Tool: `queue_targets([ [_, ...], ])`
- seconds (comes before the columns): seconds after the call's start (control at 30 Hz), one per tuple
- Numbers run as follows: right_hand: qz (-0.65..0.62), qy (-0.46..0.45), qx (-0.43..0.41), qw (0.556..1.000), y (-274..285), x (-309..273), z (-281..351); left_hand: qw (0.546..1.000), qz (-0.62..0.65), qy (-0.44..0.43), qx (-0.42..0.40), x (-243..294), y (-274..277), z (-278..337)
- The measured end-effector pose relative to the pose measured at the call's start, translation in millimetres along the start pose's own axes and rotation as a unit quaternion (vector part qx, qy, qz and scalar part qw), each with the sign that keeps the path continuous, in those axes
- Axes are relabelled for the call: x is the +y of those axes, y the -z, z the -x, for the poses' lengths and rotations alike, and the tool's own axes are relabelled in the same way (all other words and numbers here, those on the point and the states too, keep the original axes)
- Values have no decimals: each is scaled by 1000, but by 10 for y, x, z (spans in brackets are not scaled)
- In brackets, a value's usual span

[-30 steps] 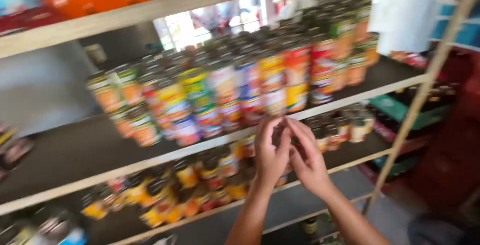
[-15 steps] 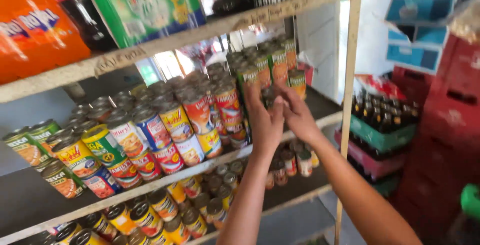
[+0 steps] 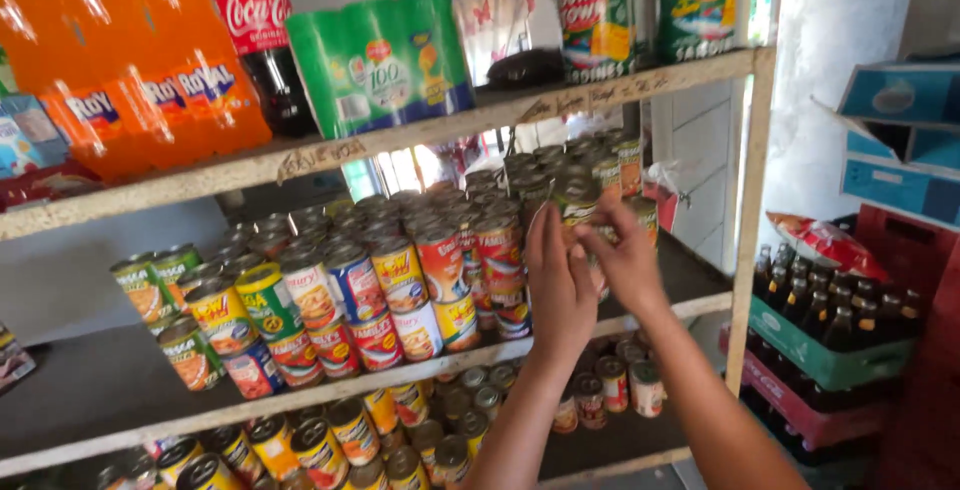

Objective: Organizing and restocking canned goods on a grocery store shelf.

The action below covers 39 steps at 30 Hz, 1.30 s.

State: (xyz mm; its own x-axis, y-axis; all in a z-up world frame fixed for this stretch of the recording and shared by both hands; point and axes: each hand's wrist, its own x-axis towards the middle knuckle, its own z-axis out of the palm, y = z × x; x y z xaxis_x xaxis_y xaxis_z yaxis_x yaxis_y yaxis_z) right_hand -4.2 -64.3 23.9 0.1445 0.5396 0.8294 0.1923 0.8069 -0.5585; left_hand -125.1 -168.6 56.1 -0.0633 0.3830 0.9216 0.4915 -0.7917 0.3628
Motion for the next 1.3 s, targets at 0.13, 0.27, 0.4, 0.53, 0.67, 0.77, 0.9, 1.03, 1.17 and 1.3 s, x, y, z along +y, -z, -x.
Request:
queue_targets([
  [0.13, -133, -23, 35, 990, 42, -665, 355, 999, 31, 3, -15, 158, 420, 105],
  [0.27, -142, -14, 12, 990, -190, -1264, 719, 998, 21, -64, -15, 281, 1103, 209],
  [0.4, -215, -20, -27, 976, -897, -1853, 992, 994, 26, -101, -8, 205, 2062, 282],
  [0.53, -199, -28, -68, 977, -1973, -2464, 1372, 999, 9, -50, -13, -234, 3164, 489],
  [0.67, -162, -15, -104, 981, -3254, -2706, 1692, 999, 8, 42, -3, -831, 4344, 547],
  [0.77, -188, -13, -121, 974, -4214, -2761, 1927, 998, -38, 40, 25, -1248, 5144, 526],
  [0.9, -228, -7, -155, 961, -5210, -2651, 2091, 996, -60, 63, 29, -1922, 5873, 416],
  [1.03, -212, -27, -194, 957, -5723, -2404, 2133, 989, 52, 137, 0, -2815, 6114, 445],
  [1.17, -76, 25, -156, 985, -5847, -2303, 2155, 973, 122, 196, -27, -3260, 6083, 486],
  [1.3, 29, 101, -98, 990, -5830, -2274, 2215, 961, 15, 264, -78, -3102, 6017, 369],
])
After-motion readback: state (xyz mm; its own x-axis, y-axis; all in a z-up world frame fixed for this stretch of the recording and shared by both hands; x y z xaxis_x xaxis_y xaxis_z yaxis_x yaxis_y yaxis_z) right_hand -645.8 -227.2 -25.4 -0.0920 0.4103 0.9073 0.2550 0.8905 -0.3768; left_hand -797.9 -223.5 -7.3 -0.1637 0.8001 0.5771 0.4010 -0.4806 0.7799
